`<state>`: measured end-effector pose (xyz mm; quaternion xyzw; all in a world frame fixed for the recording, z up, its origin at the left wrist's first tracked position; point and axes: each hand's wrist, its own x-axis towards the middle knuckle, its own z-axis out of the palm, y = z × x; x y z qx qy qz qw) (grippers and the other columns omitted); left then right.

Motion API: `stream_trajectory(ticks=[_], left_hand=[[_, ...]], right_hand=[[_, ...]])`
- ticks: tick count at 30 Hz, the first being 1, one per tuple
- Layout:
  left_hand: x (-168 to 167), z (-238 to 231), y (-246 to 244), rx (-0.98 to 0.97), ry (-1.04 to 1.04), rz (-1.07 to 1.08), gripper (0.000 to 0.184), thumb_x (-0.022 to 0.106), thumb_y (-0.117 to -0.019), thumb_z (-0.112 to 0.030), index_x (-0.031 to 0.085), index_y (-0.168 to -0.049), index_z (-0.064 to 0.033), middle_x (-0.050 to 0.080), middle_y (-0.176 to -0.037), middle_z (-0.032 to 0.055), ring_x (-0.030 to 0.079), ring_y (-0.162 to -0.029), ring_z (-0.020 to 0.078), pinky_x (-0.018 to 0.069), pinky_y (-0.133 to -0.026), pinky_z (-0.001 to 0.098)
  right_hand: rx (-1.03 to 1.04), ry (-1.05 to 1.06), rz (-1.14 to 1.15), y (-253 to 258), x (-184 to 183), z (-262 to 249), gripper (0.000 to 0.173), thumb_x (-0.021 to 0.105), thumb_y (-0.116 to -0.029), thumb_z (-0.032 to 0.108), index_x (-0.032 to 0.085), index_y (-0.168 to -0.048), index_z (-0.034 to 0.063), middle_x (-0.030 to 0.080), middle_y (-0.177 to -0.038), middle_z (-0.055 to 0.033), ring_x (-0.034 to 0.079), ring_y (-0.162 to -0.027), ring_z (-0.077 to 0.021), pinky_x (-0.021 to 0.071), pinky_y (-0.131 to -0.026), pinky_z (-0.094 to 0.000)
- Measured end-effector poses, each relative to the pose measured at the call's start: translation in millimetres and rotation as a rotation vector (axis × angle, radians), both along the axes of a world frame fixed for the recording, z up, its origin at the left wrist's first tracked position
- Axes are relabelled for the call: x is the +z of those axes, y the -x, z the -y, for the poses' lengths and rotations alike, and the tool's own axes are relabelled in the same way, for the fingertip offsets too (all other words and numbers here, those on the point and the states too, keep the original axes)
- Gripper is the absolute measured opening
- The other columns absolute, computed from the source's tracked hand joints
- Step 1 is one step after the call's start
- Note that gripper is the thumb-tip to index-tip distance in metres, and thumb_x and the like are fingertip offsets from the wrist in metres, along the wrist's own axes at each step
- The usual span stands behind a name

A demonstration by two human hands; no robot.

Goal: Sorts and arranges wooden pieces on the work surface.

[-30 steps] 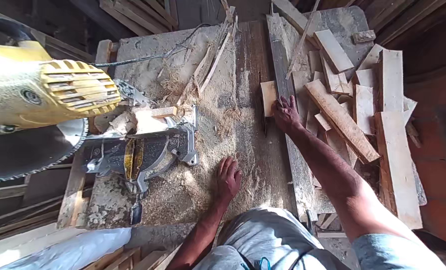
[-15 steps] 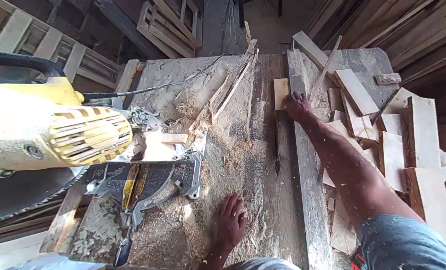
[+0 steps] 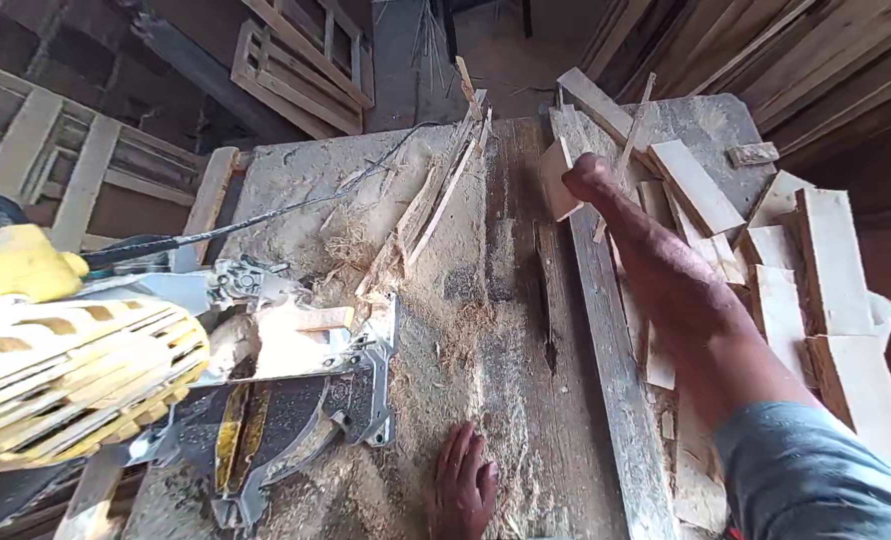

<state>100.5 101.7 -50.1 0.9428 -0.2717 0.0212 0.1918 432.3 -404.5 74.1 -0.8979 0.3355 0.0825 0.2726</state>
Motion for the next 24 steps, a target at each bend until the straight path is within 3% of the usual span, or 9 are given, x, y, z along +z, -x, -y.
stream_trajectory(ticks=[4, 8, 10, 12, 14, 16, 20, 22, 24], left_hand=[[6.5, 0.4, -3.0, -0.024, -0.016, -0.008, 0.053, 0.049, -0.0995, -0.054, 0.072, -0.126, -0.0139, 0.061, -0.145, 0.0104, 0.048, -0.143, 0.0326, 0.0373, -0.12, 0.0521], [9.4, -9.0, 2.1, -0.11, 0.216, -0.054, 0.057, 0.05, -0.1015, -0.055, 0.067, -0.131, -0.0093, 0.061, -0.144, 0.0151, 0.048, -0.143, 0.0339, 0.0345, -0.122, 0.0523], [24.0, -6.3, 10.5, -0.137, 0.409, -0.198, 0.07, 0.05, -0.1016, -0.057, 0.059, -0.138, 0.0024, 0.065, -0.136, 0.0169, 0.058, -0.133, 0.0231, 0.0455, -0.115, 0.0424], [60.1, 13.6, 24.9, -0.038, 0.636, -0.503, 0.092, 0.057, -0.0973, -0.06, 0.037, -0.147, 0.0148, 0.063, -0.132, 0.0195, 0.063, -0.119, 0.011, 0.0527, -0.104, 0.0296], [92.4, 30.5, 37.3, 0.123, 0.773, -0.729, 0.083, 0.068, -0.0937, -0.038, 0.031, -0.149, 0.0117, 0.061, -0.134, 0.0173, 0.065, -0.118, 0.0101, 0.055, -0.103, 0.0291], [103.3, 25.7, 36.8, 0.197, 0.766, -0.772, 0.065, 0.066, -0.095, -0.02, 0.039, -0.147, 0.0092, 0.063, -0.133, 0.0168, 0.065, -0.117, 0.0125, 0.055, -0.104, 0.0315], [87.6, -23.2, 28.0, 0.351, 0.438, -0.606, 0.063, 0.066, -0.0976, -0.026, 0.044, -0.147, 0.0061, 0.059, -0.138, 0.0245, 0.059, -0.129, 0.027, 0.0474, -0.112, 0.0446], [78.3, -54.4, 25.0, 0.44, 0.221, -0.531, 0.068, 0.069, -0.0978, -0.034, 0.044, -0.148, 0.0045, 0.056, -0.141, 0.0287, 0.055, -0.134, 0.0369, 0.0412, -0.115, 0.0551], [66.7, -84.4, 26.7, 0.53, 0.096, -0.491, 0.072, 0.068, -0.0976, -0.042, 0.045, -0.149, 0.0024, 0.057, -0.14, 0.029, 0.055, -0.133, 0.0406, 0.0406, -0.114, 0.0605]], right_hand=[[-0.101, -0.102, 0.339, 160.9, 39.0, -15.8, 0.021, 0.061, -0.097, 0.026, 0.07, -0.097, 0.0079, 0.068, -0.084, -0.0144, 0.067, -0.075, -0.0312, 0.0529, -0.064, -0.0569], [-0.001, -0.412, 0.454, 329.8, 31.9, -134.5, 0.023, 0.058, -0.0985, 0.019, 0.073, -0.113, 0.0102, 0.075, -0.098, -0.002, 0.071, -0.087, -0.0103, 0.0604, -0.081, -0.0361], [0.107, -0.672, 0.424, 391.1, 10.0, -213.1, 0.023, 0.058, -0.0979, 0.016, 0.072, -0.114, 0.007, 0.074, -0.096, -0.0046, 0.071, -0.085, -0.0124, 0.0601, -0.08, -0.0379], [0.238, -0.813, 0.364, 431.1, -3.7, -273.6, 0.022, 0.06, -0.0979, 0.017, 0.072, -0.112, 0.0048, 0.074, -0.093, -0.0081, 0.071, -0.083, -0.0173, 0.059, -0.08, -0.0433], [0.376, -0.789, 0.314, 450.5, -4.3, -291.5, 0.023, 0.061, -0.0998, 0.022, 0.07, -0.111, 0.0045, 0.072, -0.093, -0.0101, 0.07, -0.084, -0.0208, 0.0572, -0.08, -0.0457], [0.361, -0.523, 0.295, 453.7, 5.8, -263.3, 0.04, 0.06, -0.1025, 0.039, 0.069, -0.125, 0.0075, 0.075, -0.11, -0.0106, 0.073, -0.1, -0.0231, 0.0586, -0.092, -0.0483], [-0.031, 0.128, 0.234, 458.4, 23.4, -135.9, 0.052, 0.064, -0.0963, 0.046, 0.065, -0.132, 0.0083, 0.058, -0.144, -0.0171, 0.051, -0.137, -0.0356, 0.0421, -0.113, -0.055], [-0.152, 0.263, 0.133, 470.8, 24.7, -78.2, 0.061, 0.078, -0.0839, 0.043, 0.065, -0.13, 0.0054, 0.052, -0.145, -0.0253, 0.045, -0.139, -0.0454, 0.0403, -0.11, -0.0642], [-0.17, 0.265, 0.011, 485.0, 19.8, -42.8, 0.067, 0.086, -0.0747, 0.043, 0.066, -0.126, 0.0047, 0.058, -0.133, -0.0288, 0.053, -0.126, -0.0501, 0.0463, -0.097, -0.0693]])
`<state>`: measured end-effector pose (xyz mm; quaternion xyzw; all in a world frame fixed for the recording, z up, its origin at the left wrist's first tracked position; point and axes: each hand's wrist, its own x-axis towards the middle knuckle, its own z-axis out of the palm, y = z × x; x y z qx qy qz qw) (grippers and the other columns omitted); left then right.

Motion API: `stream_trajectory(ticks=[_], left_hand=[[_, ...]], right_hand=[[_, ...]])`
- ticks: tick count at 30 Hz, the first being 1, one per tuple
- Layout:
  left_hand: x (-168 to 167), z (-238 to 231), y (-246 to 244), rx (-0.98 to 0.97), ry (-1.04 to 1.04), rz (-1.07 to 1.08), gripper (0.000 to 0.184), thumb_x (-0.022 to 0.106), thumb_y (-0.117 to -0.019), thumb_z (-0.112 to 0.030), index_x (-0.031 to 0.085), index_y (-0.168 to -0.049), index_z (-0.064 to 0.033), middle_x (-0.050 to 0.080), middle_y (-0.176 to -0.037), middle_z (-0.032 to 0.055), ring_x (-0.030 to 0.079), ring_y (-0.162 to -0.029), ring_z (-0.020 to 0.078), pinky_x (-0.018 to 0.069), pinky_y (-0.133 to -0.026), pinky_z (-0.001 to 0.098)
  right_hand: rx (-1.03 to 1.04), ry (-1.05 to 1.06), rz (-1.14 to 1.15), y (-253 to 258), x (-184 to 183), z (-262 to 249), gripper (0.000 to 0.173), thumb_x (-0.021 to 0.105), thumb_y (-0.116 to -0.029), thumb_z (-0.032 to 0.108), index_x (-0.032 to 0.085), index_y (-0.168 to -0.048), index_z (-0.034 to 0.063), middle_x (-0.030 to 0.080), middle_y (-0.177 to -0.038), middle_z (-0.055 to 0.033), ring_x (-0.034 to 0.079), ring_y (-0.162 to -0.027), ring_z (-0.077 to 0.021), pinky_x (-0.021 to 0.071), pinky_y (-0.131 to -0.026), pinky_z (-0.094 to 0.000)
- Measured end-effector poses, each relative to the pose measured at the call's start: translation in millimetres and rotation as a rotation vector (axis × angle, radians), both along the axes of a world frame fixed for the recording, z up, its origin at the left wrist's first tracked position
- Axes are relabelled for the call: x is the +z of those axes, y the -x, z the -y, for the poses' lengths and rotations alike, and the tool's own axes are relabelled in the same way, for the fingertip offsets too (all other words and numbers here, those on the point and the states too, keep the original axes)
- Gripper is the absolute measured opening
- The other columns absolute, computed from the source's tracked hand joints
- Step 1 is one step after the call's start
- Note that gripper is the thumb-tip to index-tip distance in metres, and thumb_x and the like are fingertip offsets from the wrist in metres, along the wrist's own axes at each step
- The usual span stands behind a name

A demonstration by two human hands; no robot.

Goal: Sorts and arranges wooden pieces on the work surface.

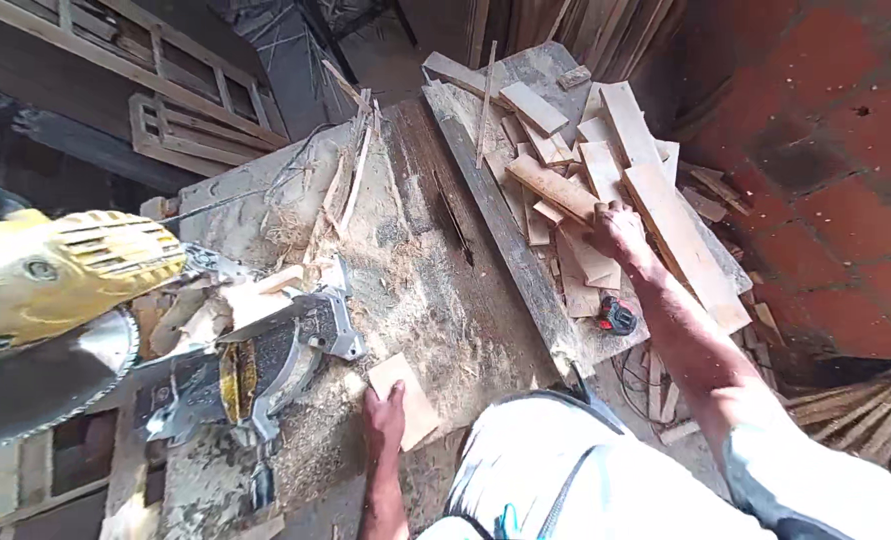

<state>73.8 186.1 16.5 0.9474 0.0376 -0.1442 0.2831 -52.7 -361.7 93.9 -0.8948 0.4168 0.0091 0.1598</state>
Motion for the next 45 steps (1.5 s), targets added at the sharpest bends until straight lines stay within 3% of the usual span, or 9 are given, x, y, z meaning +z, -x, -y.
stream_trajectory(ticks=[5, 8, 13, 15, 18, 25, 34, 40, 45], left_hand=[[-9.2, -21.9, 19.2, 0.093, -0.094, 0.154, 0.07, 0.069, -0.0968, -0.044, 0.049, -0.148, -0.001, 0.061, -0.136, 0.0287, 0.059, -0.128, 0.0436, 0.0438, -0.108, 0.0642], [-18.8, -17.3, 31.9, 0.12, -0.187, 0.248, 0.069, 0.063, -0.0993, -0.047, 0.05, -0.148, -0.0004, 0.051, -0.146, 0.0306, 0.05, -0.136, 0.0462, 0.0397, -0.113, 0.0614], [-27.6, -19.9, 33.7, 0.109, -0.258, 0.289, 0.07, 0.061, -0.0991, -0.052, 0.052, -0.147, -0.0022, 0.049, -0.148, 0.0298, 0.048, -0.139, 0.0457, 0.0388, -0.114, 0.0601], [-26.5, -19.7, 32.9, 0.111, -0.264, 0.264, 0.071, 0.06, -0.0991, -0.053, 0.051, -0.148, -0.003, 0.052, -0.146, 0.0296, 0.05, -0.137, 0.0456, 0.0407, -0.112, 0.0614], [-25.4, -21.0, 32.9, 0.12, -0.262, 0.239, 0.072, 0.058, -0.0993, -0.055, 0.05, -0.15, -0.0046, 0.054, -0.145, 0.0283, 0.052, -0.136, 0.0447, 0.0413, -0.111, 0.0622], [-28.2, -24.4, 30.1, 0.074, -0.265, 0.259, 0.07, 0.057, -0.0996, -0.056, 0.053, -0.147, -0.0053, 0.055, -0.145, 0.0255, 0.052, -0.136, 0.0416, 0.0412, -0.112, 0.0596], [-30.3, -24.2, 30.9, 0.075, -0.258, 0.271, 0.069, 0.054, -0.1, -0.058, 0.054, -0.146, -0.0075, 0.057, -0.143, 0.0242, 0.056, -0.132, 0.0411, 0.044, -0.109, 0.0615], [-31.1, -22.2, 31.5, 0.098, -0.238, 0.276, 0.065, 0.054, -0.1011, -0.055, 0.055, -0.145, -0.0069, 0.058, -0.142, 0.0244, 0.056, -0.132, 0.0415, 0.0424, -0.109, 0.0629], [-31.3, -20.1, 33.1, 0.1, -0.253, 0.277, 0.065, 0.052, -0.102, -0.055, 0.054, -0.146, -0.0079, 0.059, -0.141, 0.0235, 0.057, -0.131, 0.041, 0.0438, -0.108, 0.0636]], right_hand=[[0.059, -0.041, -0.05, 13.3, -20.5, 36.0, 0.065, 0.087, -0.0708, 0.043, 0.067, -0.121, 0.0074, 0.061, -0.125, -0.0284, 0.057, -0.119, -0.0494, 0.0514, -0.088, -0.0685], [0.074, 0.002, -0.042, 12.2, 1.9, 25.7, 0.028, 0.068, -0.0896, 0.03, 0.069, -0.107, 0.0074, 0.069, -0.099, -0.0236, 0.068, -0.095, -0.0459, 0.0533, -0.074, -0.0671], [-0.031, -0.114, 0.156, 40.5, 39.9, 4.6, 0.024, 0.058, -0.1019, 0.027, 0.07, -0.11, 0.0081, 0.071, -0.098, -0.0202, 0.07, -0.093, -0.0405, 0.0536, -0.078, -0.0658], [-0.013, -0.272, 0.303, 63.8, 38.6, -17.7, 0.029, 0.059, -0.1038, 0.027, 0.07, -0.119, 0.0045, 0.072, -0.108, -0.0164, 0.069, -0.101, -0.0284, 0.0543, -0.092, -0.0535], [0.001, -0.489, 0.488, 93.2, 17.7, -89.3, 0.033, 0.053, -0.1056, 0.025, 0.065, -0.127, 0.0031, 0.071, -0.11, -0.0093, 0.068, -0.1, -0.0121, 0.0553, -0.093, -0.0347], [0.078, -0.688, 0.536, 116.1, -35.8, -213.9, 0.035, 0.055, -0.1043, 0.025, 0.064, -0.133, 0.0077, 0.074, -0.102, -0.0054, 0.07, -0.089, -0.0116, 0.0586, -0.086, -0.0357], [-0.244, -0.245, 0.357, 159.8, 6.6, -111.3, 0.039, 0.049, -0.1056, 0.031, 0.063, -0.136, 0.0111, 0.074, -0.109, -0.0104, 0.072, -0.1, -0.0209, 0.0565, -0.092, -0.0449], [-0.139, -0.406, 0.459, 195.3, -14.0, -46.2, 0.035, 0.049, -0.1063, 0.029, 0.07, -0.126, 0.0086, 0.073, -0.114, -0.0088, 0.069, -0.105, -0.0137, 0.0535, -0.097, -0.0379], [-0.164, -0.156, 0.184, 115.3, -8.8, 5.0, 0.046, 0.044, -0.1074, 0.046, 0.071, -0.117, 0.0099, 0.07, -0.116, -0.018, 0.065, -0.114, -0.0365, 0.0512, -0.096, -0.0608]])
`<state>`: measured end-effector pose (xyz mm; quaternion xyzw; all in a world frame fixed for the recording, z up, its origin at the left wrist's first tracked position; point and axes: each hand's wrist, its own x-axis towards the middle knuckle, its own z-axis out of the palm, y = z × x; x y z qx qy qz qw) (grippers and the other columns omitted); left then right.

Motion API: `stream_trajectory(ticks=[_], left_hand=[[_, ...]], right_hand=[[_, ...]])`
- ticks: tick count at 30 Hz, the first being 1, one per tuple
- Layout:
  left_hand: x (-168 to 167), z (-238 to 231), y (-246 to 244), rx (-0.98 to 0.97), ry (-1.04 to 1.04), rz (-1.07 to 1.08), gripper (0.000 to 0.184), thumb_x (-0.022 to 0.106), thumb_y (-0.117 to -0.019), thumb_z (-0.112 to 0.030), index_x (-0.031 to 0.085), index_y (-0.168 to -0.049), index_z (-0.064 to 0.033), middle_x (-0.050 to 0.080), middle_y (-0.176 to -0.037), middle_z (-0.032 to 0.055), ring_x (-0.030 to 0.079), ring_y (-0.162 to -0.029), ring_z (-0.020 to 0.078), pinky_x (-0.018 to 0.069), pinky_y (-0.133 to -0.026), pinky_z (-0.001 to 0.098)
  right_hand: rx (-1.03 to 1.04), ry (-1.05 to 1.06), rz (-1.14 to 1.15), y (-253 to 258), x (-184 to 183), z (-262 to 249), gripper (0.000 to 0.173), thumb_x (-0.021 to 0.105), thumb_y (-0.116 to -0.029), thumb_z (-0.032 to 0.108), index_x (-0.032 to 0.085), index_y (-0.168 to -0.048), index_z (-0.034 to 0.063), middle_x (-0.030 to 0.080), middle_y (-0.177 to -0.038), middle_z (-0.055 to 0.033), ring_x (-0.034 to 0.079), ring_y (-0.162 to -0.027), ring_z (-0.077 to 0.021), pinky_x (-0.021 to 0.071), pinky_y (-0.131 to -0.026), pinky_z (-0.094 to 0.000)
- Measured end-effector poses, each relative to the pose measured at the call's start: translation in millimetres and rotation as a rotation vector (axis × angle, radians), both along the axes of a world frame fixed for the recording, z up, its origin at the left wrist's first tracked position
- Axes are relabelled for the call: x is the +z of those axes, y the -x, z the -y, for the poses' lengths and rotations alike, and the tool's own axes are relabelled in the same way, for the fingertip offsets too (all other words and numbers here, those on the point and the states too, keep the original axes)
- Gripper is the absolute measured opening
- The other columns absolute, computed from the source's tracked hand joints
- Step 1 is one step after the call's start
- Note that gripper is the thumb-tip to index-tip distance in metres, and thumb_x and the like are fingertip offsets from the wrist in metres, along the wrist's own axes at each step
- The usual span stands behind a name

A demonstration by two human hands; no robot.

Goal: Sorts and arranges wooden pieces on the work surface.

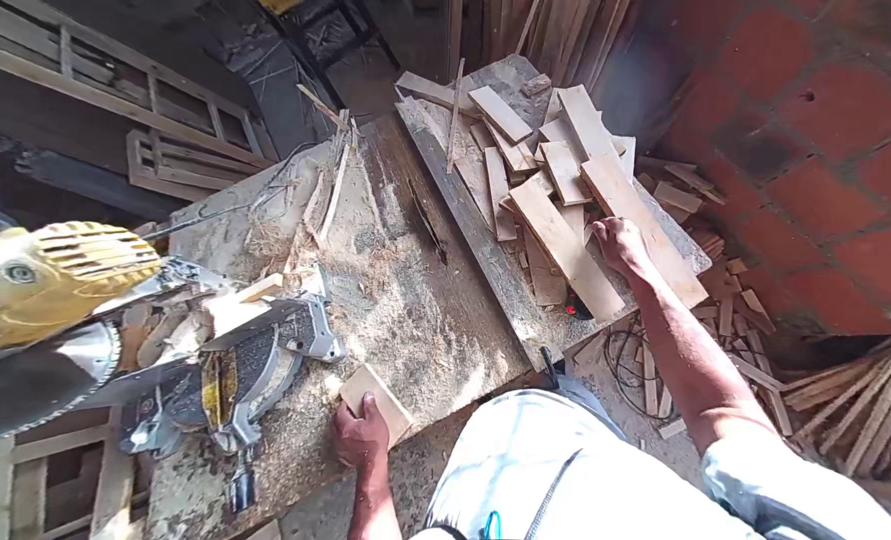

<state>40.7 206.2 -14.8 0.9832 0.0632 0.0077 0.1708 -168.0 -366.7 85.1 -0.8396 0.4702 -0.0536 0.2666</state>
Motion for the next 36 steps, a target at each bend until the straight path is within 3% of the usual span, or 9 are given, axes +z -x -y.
stream_trajectory(ticks=[8, 11, 15, 18, 22, 26, 31, 33, 36], left_hand=[[12.2, 7.4, 3.0, -0.004, -0.068, -0.037, 0.065, 0.052, -0.1031, -0.053, 0.051, -0.149, -0.0077, 0.06, -0.139, 0.027, 0.059, -0.127, 0.0463, 0.0449, -0.103, 0.0675], [21.6, 9.6, 11.0, 0.024, 0.018, 0.015, 0.073, 0.065, -0.0985, -0.046, 0.042, -0.155, -0.0067, 0.053, -0.146, 0.0279, 0.052, -0.135, 0.0457, 0.0412, -0.111, 0.0641], [38.3, 10.0, 38.3, -0.07, 0.152, 0.172, 0.073, 0.068, -0.0961, -0.037, 0.041, -0.153, -0.0011, 0.053, -0.144, 0.0285, 0.053, -0.133, 0.0427, 0.0412, -0.114, 0.0567], [41.6, 30.0, 57.1, -0.193, 0.277, 0.126, 0.061, 0.067, -0.0983, -0.03, 0.048, -0.146, 0.004, 0.059, -0.135, 0.0291, 0.063, -0.119, 0.0401, 0.0528, -0.099, 0.0551], [41.0, 75.0, 65.4, -0.387, 0.446, -0.062, 0.062, 0.064, -0.0989, -0.037, 0.051, -0.145, 0.0015, 0.064, -0.131, 0.0209, 0.066, -0.115, 0.0267, 0.058, -0.095, 0.0426], [43.5, 116.2, 60.2, -0.609, 0.544, -0.204, 0.061, 0.066, -0.0982, -0.04, 0.054, -0.145, -0.0021, 0.063, -0.135, 0.017, 0.065, -0.118, 0.0221, 0.0558, -0.1, 0.0376], [44.0, 133.5, 51.7, -0.765, 0.569, -0.199, 0.058, 0.065, -0.0986, -0.041, 0.058, -0.14, -0.0013, 0.066, -0.132, 0.0163, 0.066, -0.117, 0.0219, 0.0558, -0.099, 0.0363], [43.6, 136.8, 47.8, -0.793, 0.58, -0.181, 0.056, 0.064, -0.0988, -0.039, 0.06, -0.139, -0.0009, 0.066, -0.13, 0.0157, 0.066, -0.115, 0.0206, 0.0561, -0.097, 0.0344], [40.1, 138.8, 44.7, -0.817, 0.591, -0.151, 0.05, 0.061, -0.1013, -0.035, 0.061, -0.138, 0.0002, 0.068, -0.128, 0.0153, 0.068, -0.111, 0.019, 0.0569, -0.094, 0.032]], right_hand=[[-0.017, 0.063, -0.22, -121.7, -18.3, 56.1, 0.065, 0.081, -0.0811, 0.043, 0.062, -0.116, -0.0085, 0.061, -0.121, -0.0317, 0.063, -0.11, -0.0486, 0.0537, -0.083, -0.0657], [0.061, 0.11, -0.236, -122.4, 1.0, 53.4, 0.025, 0.069, -0.0886, 0.02, 0.067, -0.095, -0.0039, 0.069, -0.102, -0.026, 0.068, -0.096, -0.0458, 0.0529, -0.074, -0.0658], [0.007, 0.033, 0.116, -71.7, 31.4, 48.0, 0.027, 0.057, -0.1014, 0.023, 0.067, -0.11, 0.0001, 0.07, -0.102, -0.0231, 0.07, -0.094, -0.0401, 0.0546, -0.081, -0.0626], [0.012, -0.387, 0.552, -34.4, 37.6, -18.8, 0.036, 0.052, -0.1061, 0.016, 0.057, -0.138, 0.0012, 0.073, -0.103, -0.0129, 0.075, -0.076, -0.0208, 0.0665, -0.068, -0.0383], [-0.002, -1.0, 0.908, -22.4, -3.6, -140.6, 0.041, 0.048, -0.1042, 0.008, 0.05, -0.144, -0.0026, 0.071, -0.114, -0.0162, 0.074, -0.084, -0.0261, 0.0658, -0.068, -0.0435], [0.017, -1.126, 0.873, -26.0, -22.6, -208.8, 0.042, 0.047, -0.1043, 0.009, 0.049, -0.144, -0.0049, 0.07, -0.113, -0.0172, 0.074, -0.086, -0.0267, 0.0653, -0.069, -0.0439], [0.115, -0.843, 0.693, -32.4, -19.0, -221.9, 0.041, 0.049, -0.1054, 0.009, 0.05, -0.144, -0.0037, 0.07, -0.118, -0.0168, 0.075, -0.09, -0.0247, 0.0667, -0.074, -0.0423], [0.316, -0.313, 0.478, -36.3, -17.5, -226.6, 0.04, 0.051, -0.1054, 0.018, 0.059, -0.14, -0.0002, 0.074, -0.114, -0.0118, 0.073, -0.09, -0.0155, 0.0607, -0.081, -0.0337], [0.538, 0.321, 0.272, -49.5, -28.1, -247.4, 0.038, 0.047, -0.1057, 0.019, 0.064, -0.133, -0.0008, 0.074, -0.124, -0.0143, 0.071, -0.116, -0.0271, 0.0569, -0.1, -0.043]])
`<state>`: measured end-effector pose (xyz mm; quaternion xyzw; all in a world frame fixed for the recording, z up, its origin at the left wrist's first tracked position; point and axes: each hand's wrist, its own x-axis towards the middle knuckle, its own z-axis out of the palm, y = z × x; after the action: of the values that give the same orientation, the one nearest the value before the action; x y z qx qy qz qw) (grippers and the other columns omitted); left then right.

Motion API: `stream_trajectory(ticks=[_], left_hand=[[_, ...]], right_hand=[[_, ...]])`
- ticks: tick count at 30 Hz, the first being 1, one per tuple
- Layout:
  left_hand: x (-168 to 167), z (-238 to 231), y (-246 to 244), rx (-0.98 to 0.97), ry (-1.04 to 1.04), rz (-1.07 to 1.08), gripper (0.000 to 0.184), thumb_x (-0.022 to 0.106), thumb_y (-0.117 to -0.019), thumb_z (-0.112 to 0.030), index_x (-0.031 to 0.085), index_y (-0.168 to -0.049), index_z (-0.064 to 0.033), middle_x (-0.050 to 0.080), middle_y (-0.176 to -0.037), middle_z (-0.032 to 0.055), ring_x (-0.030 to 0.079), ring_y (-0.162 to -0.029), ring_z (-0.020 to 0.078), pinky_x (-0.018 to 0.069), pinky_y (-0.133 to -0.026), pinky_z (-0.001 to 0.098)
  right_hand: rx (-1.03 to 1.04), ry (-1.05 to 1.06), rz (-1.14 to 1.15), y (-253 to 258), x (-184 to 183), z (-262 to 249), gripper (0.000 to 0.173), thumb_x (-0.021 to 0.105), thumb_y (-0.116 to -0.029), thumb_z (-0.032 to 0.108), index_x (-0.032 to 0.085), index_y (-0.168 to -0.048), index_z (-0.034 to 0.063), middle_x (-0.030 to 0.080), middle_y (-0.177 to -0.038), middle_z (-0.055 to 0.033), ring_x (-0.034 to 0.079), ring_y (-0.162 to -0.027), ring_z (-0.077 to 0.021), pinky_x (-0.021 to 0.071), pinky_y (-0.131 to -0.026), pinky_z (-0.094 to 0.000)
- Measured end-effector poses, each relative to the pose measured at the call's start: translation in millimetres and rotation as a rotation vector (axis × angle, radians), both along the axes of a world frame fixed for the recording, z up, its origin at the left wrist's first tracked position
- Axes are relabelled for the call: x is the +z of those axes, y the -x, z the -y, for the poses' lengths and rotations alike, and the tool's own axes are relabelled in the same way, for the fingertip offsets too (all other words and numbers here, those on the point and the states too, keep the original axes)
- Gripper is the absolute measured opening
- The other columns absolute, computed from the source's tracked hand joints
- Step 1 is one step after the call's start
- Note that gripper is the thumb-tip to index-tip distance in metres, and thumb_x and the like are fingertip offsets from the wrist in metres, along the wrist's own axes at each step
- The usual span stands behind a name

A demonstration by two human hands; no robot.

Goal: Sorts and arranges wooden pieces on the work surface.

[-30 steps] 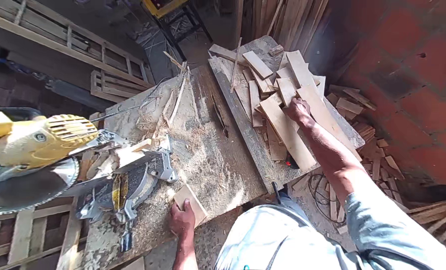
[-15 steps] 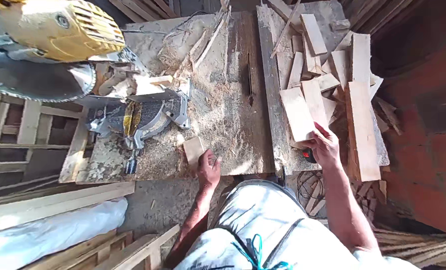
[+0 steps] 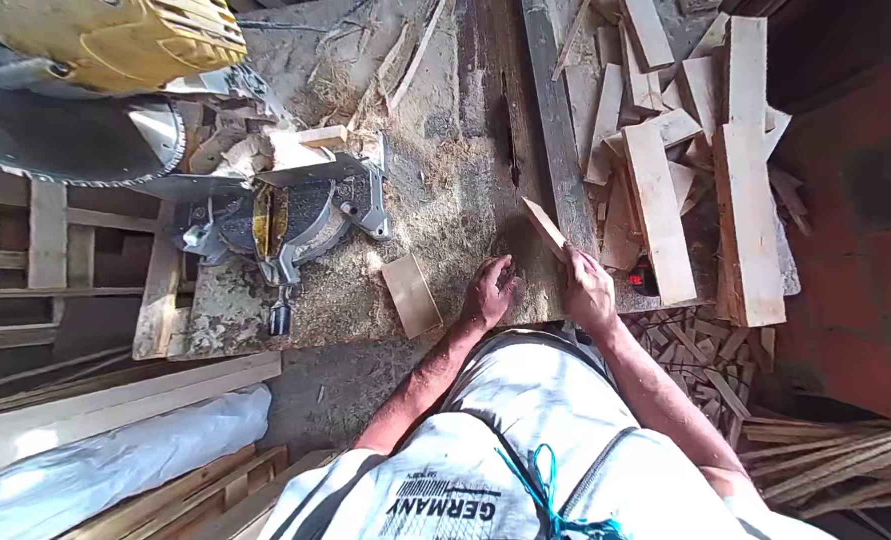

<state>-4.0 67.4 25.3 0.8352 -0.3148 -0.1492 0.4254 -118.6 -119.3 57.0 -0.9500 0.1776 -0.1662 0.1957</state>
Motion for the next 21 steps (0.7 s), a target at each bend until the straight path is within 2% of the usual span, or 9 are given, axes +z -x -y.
stream_trajectory(ticks=[2, 5, 8, 10, 12, 15, 18, 19, 21], left_hand=[[0.0, 3.2, -2.9, 0.0, -0.047, -0.067, 0.049, 0.057, -0.1039, -0.031, 0.058, -0.142, -0.0002, 0.067, -0.132, 0.0156, 0.069, -0.109, 0.0195, 0.0566, -0.097, 0.0339], [-11.7, 9.6, -10.0, 0.013, -0.105, -0.226, 0.053, 0.049, -0.1068, -0.034, 0.051, -0.15, -0.0035, 0.062, -0.14, 0.017, 0.068, -0.114, 0.0216, 0.0529, -0.104, 0.0397], [-35.5, 14.3, -16.2, -0.028, -0.024, -0.324, 0.056, 0.047, -0.1071, -0.034, 0.045, -0.152, 0.0001, 0.051, -0.153, 0.0186, 0.052, -0.14, 0.022, 0.0409, -0.119, 0.0397], [-43.2, 19.3, -17.5, -0.063, 0.006, -0.337, 0.055, 0.05, -0.1054, -0.031, 0.048, -0.149, 0.0023, 0.048, -0.155, 0.0199, 0.047, -0.144, 0.0225, 0.0383, -0.121, 0.039], [-43.3, 24.5, -17.3, -0.089, 0.014, -0.366, 0.052, 0.054, -0.1035, -0.029, 0.052, -0.145, 0.0025, 0.048, -0.155, 0.0194, 0.048, -0.144, 0.0214, 0.0405, -0.119, 0.0377], [-33.8, 39.0, -19.8, -0.154, -0.061, -0.427, 0.044, 0.057, -0.1013, -0.028, 0.059, -0.137, -0.0021, 0.04, -0.161, 0.0166, 0.052, -0.14, 0.0178, 0.0459, -0.113, 0.0357], [-23.8, 61.8, -27.5, -0.171, -0.175, -0.425, 0.034, 0.061, -0.0972, -0.031, 0.066, -0.121, -0.0062, 0.048, -0.155, 0.0175, 0.068, -0.11, 0.0181, 0.0571, -0.091, 0.0387], [-20.9, 66.5, -31.5, -0.17, -0.193, -0.431, 0.034, 0.061, -0.096, -0.031, 0.066, -0.118, -0.0058, 0.05, -0.153, 0.0181, 0.069, -0.106, 0.0182, 0.0569, -0.09, 0.0385], [-22.5, 71.3, -40.9, -0.182, -0.207, -0.458, 0.034, 0.063, -0.0937, -0.032, 0.065, -0.115, -0.0054, 0.045, -0.157, 0.0178, 0.067, -0.108, 0.0167, 0.056, -0.09, 0.0359]], right_hand=[[0.071, 0.165, -0.087, -9.0, -15.3, -17.8, 0.035, 0.046, -0.1068, 0.018, 0.065, -0.131, 0.0005, 0.071, -0.128, -0.015, 0.07, -0.118, -0.0305, 0.0578, -0.096, -0.045], [0.178, 0.184, -0.158, -17.4, -42.0, -35.4, 0.034, 0.048, -0.1067, 0.022, 0.066, -0.129, 0.0029, 0.069, -0.13, -0.0172, 0.071, -0.112, -0.0354, 0.0604, -0.084, -0.0477], [0.269, 0.078, -0.239, -19.9, -51.5, -37.2, 0.043, 0.056, -0.1022, 0.029, 0.061, -0.135, 0.0019, 0.068, -0.13, -0.0188, 0.066, -0.116, -0.0374, 0.0563, -0.092, -0.0511], [0.282, 0.092, -0.236, -17.3, -55.2, -30.9, 0.038, 0.049, -0.1047, 0.022, 0.061, -0.135, 0.0023, 0.067, -0.131, -0.0181, 0.064, -0.122, -0.0364, 0.0519, -0.1, -0.0511], [0.285, 0.12, -0.251, -12.2, -54.5, -21.1, 0.036, 0.042, -0.1059, 0.013, 0.063, -0.133, 0.0023, 0.065, -0.136, -0.0192, 0.059, -0.13, -0.0374, 0.046, -0.109, -0.053], [0.252, 0.157, -0.311, -8.3, -53.5, -6.5, 0.039, 0.039, -0.1039, 0.006, 0.061, -0.136, 0.003, 0.06, -0.143, -0.0186, 0.052, -0.139, -0.0374, 0.0394, -0.115, -0.0567], [0.238, 0.144, -0.307, -13.7, -54.6, 8.7, 0.038, 0.039, -0.1055, 0.009, 0.06, -0.137, 0.0049, 0.059, -0.146, -0.0166, 0.047, -0.143, -0.0379, 0.0332, -0.118, -0.0641], [0.238, 0.129, -0.324, -17.4, -54.9, 14.6, 0.039, 0.038, -0.107, 0.013, 0.059, -0.139, 0.0062, 0.057, -0.149, -0.0154, 0.045, -0.145, -0.0376, 0.0304, -0.119, -0.0655], [0.228, 0.093, -0.389, -26.6, -54.7, 27.5, 0.045, 0.033, -0.1104, 0.025, 0.055, -0.146, 0.009, 0.051, -0.156, -0.012, 0.038, -0.15, -0.0363, 0.0239, -0.121, -0.0668]])
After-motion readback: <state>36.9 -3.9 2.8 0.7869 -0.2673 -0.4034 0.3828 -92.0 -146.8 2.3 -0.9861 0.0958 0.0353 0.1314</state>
